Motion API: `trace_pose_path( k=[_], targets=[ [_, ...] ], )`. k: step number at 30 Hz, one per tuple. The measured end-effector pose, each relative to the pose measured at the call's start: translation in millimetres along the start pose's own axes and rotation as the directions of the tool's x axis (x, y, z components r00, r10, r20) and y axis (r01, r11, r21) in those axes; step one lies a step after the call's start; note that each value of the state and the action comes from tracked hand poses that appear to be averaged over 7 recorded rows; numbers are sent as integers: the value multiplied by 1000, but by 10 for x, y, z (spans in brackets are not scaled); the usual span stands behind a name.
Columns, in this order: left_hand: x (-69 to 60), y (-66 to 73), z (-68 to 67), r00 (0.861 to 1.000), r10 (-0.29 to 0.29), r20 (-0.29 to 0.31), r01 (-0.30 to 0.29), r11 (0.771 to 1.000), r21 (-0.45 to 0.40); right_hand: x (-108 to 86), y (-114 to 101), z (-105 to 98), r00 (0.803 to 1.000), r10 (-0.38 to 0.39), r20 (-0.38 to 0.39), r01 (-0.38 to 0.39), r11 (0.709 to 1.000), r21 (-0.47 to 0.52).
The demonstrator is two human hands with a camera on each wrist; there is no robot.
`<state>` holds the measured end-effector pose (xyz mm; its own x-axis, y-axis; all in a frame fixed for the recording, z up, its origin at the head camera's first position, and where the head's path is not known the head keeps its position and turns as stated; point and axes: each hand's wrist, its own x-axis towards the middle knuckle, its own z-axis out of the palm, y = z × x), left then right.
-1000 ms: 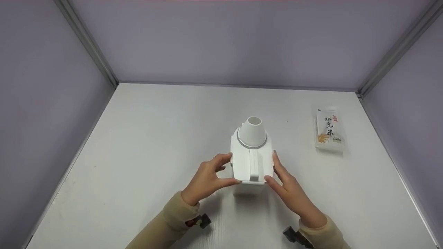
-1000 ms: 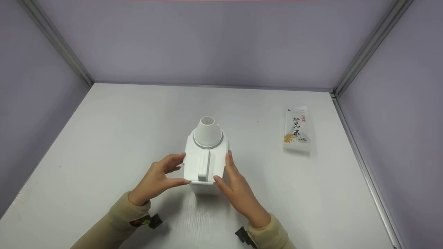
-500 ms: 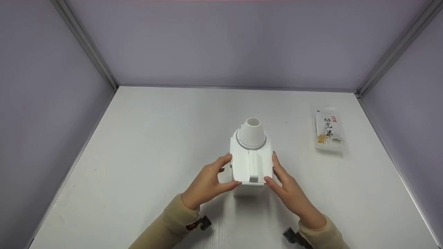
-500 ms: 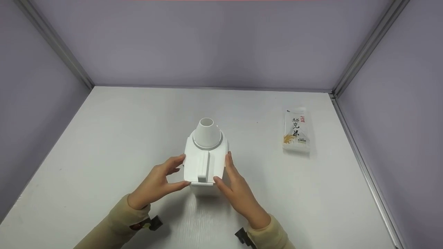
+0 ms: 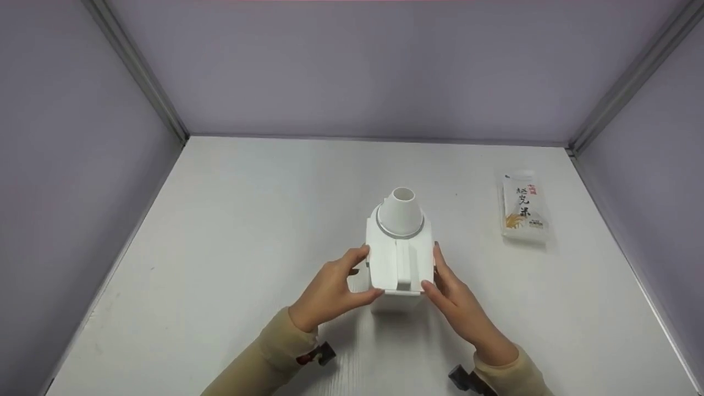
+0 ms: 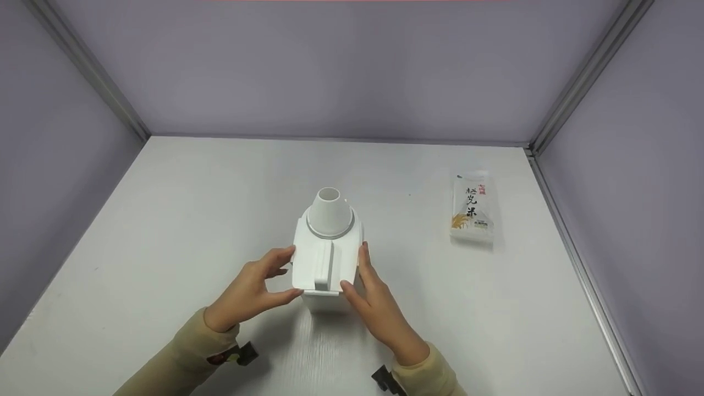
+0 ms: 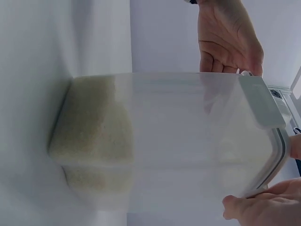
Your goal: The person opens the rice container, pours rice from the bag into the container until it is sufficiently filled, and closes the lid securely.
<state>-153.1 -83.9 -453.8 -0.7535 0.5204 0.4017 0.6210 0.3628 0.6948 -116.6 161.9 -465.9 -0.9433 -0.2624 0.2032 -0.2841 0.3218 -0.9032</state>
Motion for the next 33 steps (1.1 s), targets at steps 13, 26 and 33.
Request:
trace_pose_path(
  k=[13, 26, 33],
  targets=[
    [-1, -29, -4, 1000, -17, 13, 18, 999, -48, 1, 51, 24, 1000, 2, -20, -2, 1000, 12],
    [-4, -35, -18, 1000, 1, 6, -1, 998, -62, -9, 91, 60, 999, 11, -42, -9, 998, 56],
    [4, -40, -16, 1000, 3, 10, -2, 998, -63, -10, 118, 73, 998, -8, -56, 13, 996, 90]
  ],
)
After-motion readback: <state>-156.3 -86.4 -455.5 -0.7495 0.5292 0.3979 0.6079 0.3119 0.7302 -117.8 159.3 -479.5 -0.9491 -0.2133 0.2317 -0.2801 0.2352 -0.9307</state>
